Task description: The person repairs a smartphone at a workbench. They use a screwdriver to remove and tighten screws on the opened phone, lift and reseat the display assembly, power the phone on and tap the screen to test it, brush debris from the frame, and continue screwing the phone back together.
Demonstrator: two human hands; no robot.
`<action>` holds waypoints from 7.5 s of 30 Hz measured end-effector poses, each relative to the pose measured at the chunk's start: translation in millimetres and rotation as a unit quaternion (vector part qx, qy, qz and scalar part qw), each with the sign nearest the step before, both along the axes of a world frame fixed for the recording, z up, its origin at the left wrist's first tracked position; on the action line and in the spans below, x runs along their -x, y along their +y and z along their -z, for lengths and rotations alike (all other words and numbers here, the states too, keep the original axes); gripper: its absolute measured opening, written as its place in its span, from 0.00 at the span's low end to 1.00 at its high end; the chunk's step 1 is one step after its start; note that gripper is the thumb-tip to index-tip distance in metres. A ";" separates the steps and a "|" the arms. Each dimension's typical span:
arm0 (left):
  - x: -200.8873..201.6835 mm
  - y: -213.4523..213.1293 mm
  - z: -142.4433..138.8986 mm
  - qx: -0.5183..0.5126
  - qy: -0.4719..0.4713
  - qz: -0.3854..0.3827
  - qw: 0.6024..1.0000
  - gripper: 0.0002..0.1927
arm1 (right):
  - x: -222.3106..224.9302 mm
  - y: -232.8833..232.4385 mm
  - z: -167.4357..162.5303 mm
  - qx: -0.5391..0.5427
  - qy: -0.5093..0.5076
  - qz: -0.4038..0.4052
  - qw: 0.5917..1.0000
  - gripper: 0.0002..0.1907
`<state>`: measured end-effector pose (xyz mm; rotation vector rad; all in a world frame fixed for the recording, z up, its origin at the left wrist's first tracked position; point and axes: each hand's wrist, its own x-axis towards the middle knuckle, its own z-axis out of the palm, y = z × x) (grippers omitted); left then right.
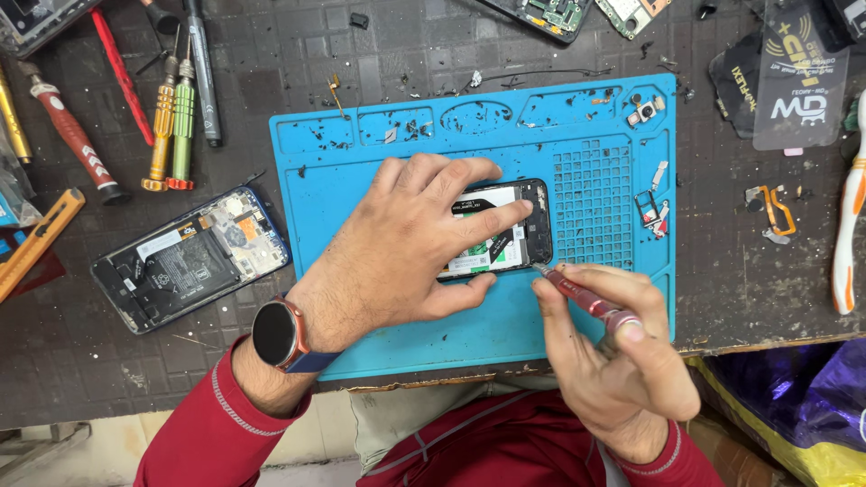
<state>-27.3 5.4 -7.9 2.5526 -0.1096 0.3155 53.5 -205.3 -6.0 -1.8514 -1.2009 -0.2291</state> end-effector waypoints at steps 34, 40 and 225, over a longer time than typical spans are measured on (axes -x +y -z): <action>-1.1 -0.6 1.4 0.002 0.001 -0.001 1.000 0.33 | -5.4 -5.5 4.3 0.013 -0.006 -0.024 1.000 0.37; -1.5 2.1 -0.1 -0.006 0.000 0.004 1.000 0.34 | -5.7 -28.6 13.2 -0.016 0.126 0.087 0.988 0.32; -1.1 -1.0 2.0 0.003 -0.010 0.015 1.000 0.30 | -77.9 -45.3 12.4 -0.177 0.188 0.119 0.959 0.11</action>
